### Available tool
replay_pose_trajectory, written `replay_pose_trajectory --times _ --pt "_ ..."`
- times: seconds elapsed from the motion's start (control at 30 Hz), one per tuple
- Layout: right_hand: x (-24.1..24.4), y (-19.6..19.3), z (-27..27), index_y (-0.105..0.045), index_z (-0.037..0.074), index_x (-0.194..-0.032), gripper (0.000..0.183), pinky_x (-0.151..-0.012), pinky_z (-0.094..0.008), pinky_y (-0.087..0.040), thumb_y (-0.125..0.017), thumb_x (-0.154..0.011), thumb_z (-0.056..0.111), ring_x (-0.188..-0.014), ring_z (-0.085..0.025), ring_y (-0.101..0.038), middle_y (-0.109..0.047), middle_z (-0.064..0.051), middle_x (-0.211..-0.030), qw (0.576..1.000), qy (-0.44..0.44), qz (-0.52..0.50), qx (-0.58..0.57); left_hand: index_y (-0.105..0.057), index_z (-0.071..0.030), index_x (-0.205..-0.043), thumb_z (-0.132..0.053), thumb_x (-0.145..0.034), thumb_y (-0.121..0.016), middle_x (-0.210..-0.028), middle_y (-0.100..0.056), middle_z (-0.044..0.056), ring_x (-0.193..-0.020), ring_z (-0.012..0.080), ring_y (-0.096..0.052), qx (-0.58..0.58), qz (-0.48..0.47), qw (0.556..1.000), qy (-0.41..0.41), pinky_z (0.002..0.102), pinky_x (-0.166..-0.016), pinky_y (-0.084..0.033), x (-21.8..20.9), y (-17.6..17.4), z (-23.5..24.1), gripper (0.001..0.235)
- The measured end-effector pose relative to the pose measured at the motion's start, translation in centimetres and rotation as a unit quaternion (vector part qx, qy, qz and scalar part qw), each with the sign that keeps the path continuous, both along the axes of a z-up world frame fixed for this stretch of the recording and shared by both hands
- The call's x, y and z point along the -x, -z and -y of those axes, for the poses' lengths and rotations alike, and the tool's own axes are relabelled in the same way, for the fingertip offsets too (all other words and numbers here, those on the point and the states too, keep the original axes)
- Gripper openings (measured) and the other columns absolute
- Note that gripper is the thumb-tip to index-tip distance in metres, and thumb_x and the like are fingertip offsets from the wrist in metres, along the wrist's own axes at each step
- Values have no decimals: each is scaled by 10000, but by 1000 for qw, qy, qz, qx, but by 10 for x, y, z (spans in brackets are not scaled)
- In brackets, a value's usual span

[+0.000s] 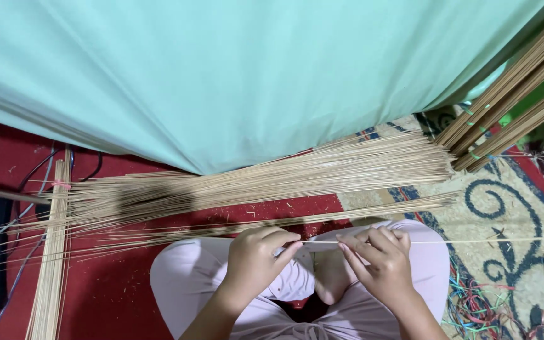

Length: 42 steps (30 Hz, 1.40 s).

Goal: The person weaves thin wooden sticks into a mat or screen structure while sitting on the floor.

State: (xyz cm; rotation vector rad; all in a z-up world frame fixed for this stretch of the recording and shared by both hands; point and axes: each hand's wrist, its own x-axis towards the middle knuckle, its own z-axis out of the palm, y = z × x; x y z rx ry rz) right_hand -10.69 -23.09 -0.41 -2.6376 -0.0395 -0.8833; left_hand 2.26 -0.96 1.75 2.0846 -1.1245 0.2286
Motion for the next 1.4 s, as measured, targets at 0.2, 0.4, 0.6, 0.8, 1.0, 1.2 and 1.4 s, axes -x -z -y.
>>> replay_pose_trajectory --times 0.2,0.4,0.6,0.8,1.0,1.2,1.4 --pt "8 6 0 -761 259 -1038 118 -813 -359 -274 -721 -934 219 -779 -150 -568 -588 83 -813 1000 8 -11 -4 -820 -211 -885 -235 -862 -803 -864 -810 -72 -709 128 -759 2 -45 999 -7 295 -550 -548 1 15 -5 37" --pt "17 -1 -4 -742 256 -1074 160 -785 -388 -271 -736 -918 217 -747 -180 -546 -591 56 -821 1000 8 3 29 -768 -261 -784 -161 -739 -722 -651 -712 -66 -531 181 -652 -29 3 999 -31 371 -445 -460 8 11 -3 119" --pt "36 -6 -10 -746 279 -1081 175 -803 -385 -290 -752 -909 252 -752 -171 -558 -601 74 -822 999 20 -4 49 -752 -268 -777 -220 -718 -731 -642 -708 -57 -529 208 -657 -38 6 998 -53 401 -443 -477 26 22 -4 79" --pt "24 -11 -23 -759 280 -939 51 -755 -357 -277 -717 -917 262 -717 -137 -549 -559 94 -741 1000 5 -5 20 -692 -225 -737 -139 -640 -666 -640 -665 -33 -532 205 -629 -51 168 981 -85 373 -439 -470 31 21 -15 132" --pt "14 -9 -18 -778 310 -1047 148 -763 -343 -288 -733 -914 266 -746 -111 -563 -625 107 -820 1000 -4 -5 -17 -787 -245 -806 -148 -723 -703 -750 -756 -57 -643 167 -706 -47 143 988 -41 345 -497 -514 14 19 -23 153" --pt "13 -1 -11 -759 277 -1092 173 -795 -365 -268 -743 -922 247 -749 -168 -541 -546 56 -797 1000 13 15 6 -735 -229 -768 -94 -696 -702 -665 -691 -43 -552 186 -625 -16 120 992 -22 361 -458 -456 10 16 -13 157" --pt "10 6 -5 -732 293 -1141 233 -837 -380 -254 -767 -916 247 -827 -183 -590 -633 71 -897 999 13 24 42 -752 -282 -791 -184 -733 -702 -650 -721 -71 -505 202 -652 -37 33 997 -67 404 -402 -435 10 33 -9 124"
